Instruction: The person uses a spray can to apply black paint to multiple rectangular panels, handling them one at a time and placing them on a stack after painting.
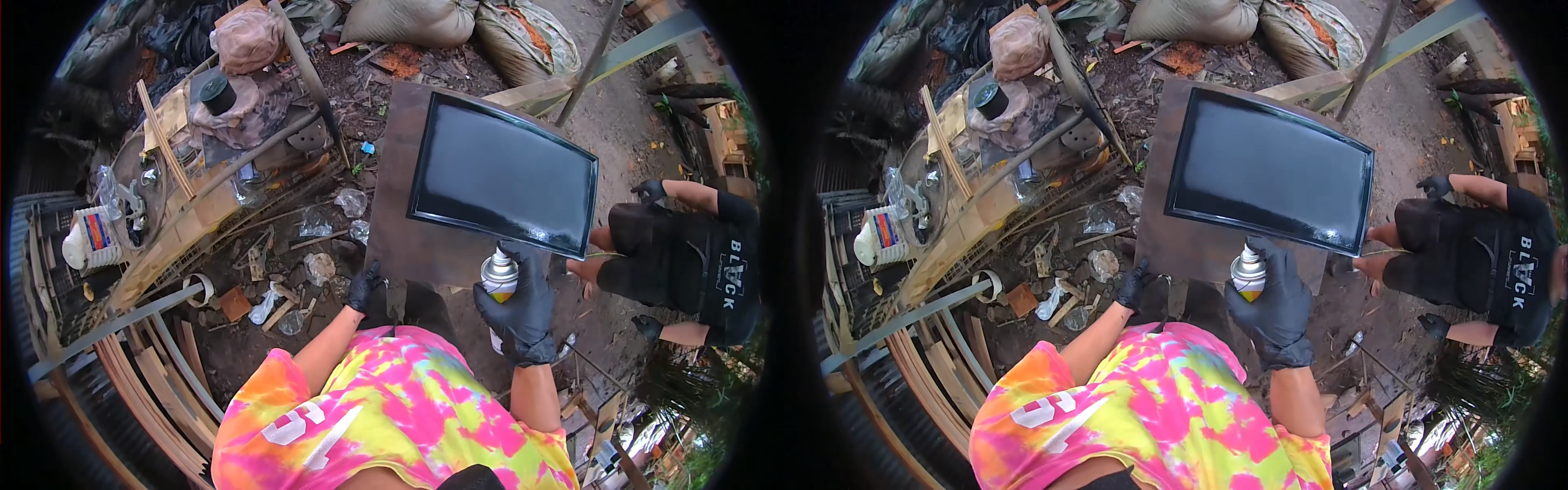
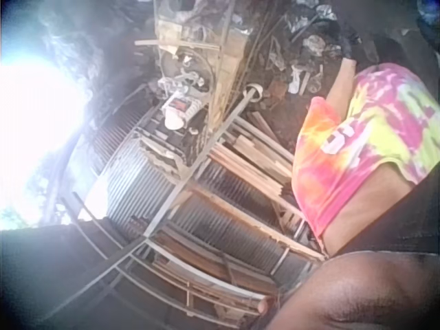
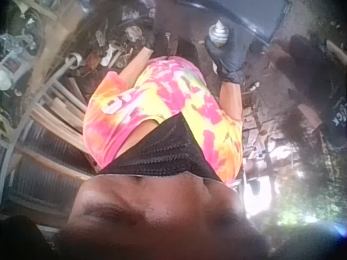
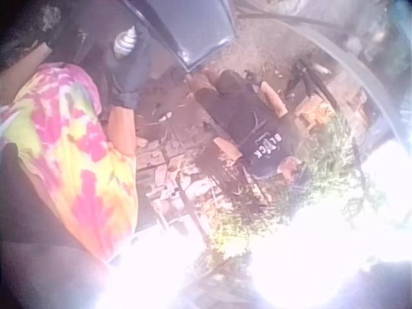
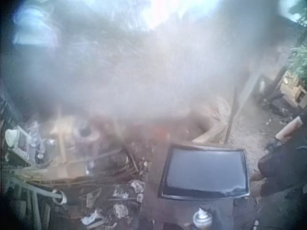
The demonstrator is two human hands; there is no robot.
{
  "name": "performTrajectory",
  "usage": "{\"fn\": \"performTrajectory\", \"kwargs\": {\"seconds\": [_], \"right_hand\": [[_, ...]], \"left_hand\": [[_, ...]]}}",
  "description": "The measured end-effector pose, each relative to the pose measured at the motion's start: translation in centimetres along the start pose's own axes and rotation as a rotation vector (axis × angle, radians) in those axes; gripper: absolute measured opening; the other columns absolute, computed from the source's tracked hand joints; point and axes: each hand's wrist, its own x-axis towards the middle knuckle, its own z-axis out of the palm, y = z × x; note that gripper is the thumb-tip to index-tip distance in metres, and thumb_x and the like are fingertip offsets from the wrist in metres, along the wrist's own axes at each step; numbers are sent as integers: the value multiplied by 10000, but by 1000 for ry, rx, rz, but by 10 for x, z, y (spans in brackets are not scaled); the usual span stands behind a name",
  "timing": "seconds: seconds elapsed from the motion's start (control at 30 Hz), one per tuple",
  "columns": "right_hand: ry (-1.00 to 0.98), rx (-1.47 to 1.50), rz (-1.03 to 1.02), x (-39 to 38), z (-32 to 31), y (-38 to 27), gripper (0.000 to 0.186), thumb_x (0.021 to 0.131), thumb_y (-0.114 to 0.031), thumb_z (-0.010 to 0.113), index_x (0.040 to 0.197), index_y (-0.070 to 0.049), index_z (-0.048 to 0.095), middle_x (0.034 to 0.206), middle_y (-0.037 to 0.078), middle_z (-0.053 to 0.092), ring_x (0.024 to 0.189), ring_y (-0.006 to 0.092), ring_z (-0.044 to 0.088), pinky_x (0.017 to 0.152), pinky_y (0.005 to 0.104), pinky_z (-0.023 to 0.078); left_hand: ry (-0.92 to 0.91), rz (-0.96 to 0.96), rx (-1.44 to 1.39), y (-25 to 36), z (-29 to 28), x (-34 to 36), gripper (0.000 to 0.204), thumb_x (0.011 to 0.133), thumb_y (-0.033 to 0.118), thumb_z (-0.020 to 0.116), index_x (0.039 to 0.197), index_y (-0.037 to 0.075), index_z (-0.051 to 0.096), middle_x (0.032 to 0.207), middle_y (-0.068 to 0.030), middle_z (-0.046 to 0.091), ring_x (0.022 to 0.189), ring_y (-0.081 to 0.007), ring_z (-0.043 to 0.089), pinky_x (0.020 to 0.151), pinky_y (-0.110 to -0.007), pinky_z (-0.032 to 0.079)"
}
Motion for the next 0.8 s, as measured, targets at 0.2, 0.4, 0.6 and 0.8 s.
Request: {"fn": "performTrajectory", "kwargs": {"seconds": [0.2, 0.4, 0.6, 0.8], "right_hand": [[-18, -25, -15, 6, 3, 4, 637, 735, -161, 855, 1312, -176, 585, 1137, 106, 676, 989, 355, 730, 825, 445, 589], [-16, -13, 3, 33, 11, 5, 594, 743, -161, 837, 1284, -157, 591, 1141, 102, 674, 1000, 358, 727, 832, 446, 585], [14, -22, -36, 83, 21, 4, 574, 765, -218, 825, 1288, -155, 598, 1066, 141, 733, 966, 384, 736, 829, 456, 578], [15, -78, -36, 161, 32, 1, 599, 772, -293, 796, 1321, -170, 591, 1108, 145, 726, 1006, 382, 727, 856, 461, 569]], "left_hand": [[-7, -67, 16, -20, -4, -8, 456, 970, 440, 753, 1253, 86, 701, 1175, -61, 746, 1024, -191, 714, 906, -346, 579], [-11, -77, -34, -19, 1, -14, 442, 972, 421, 757, 1286, 118, 688, 1176, -36, 733, 1025, -185, 706, 911, -350, 582], [-23, -82, 1, -17, 2, -17, 413, 1011, 369, 718, 1337, 122, 661, 1217, -19, 710, 1075, -166, 688, 920, -339, 571], [20, -8, 130, -21, -8, -10, 428, 1010, 403, 705, 1289, 79, 681, 1235, -68, 702, 1102, -177, 659, 985, -361, 523]]}}
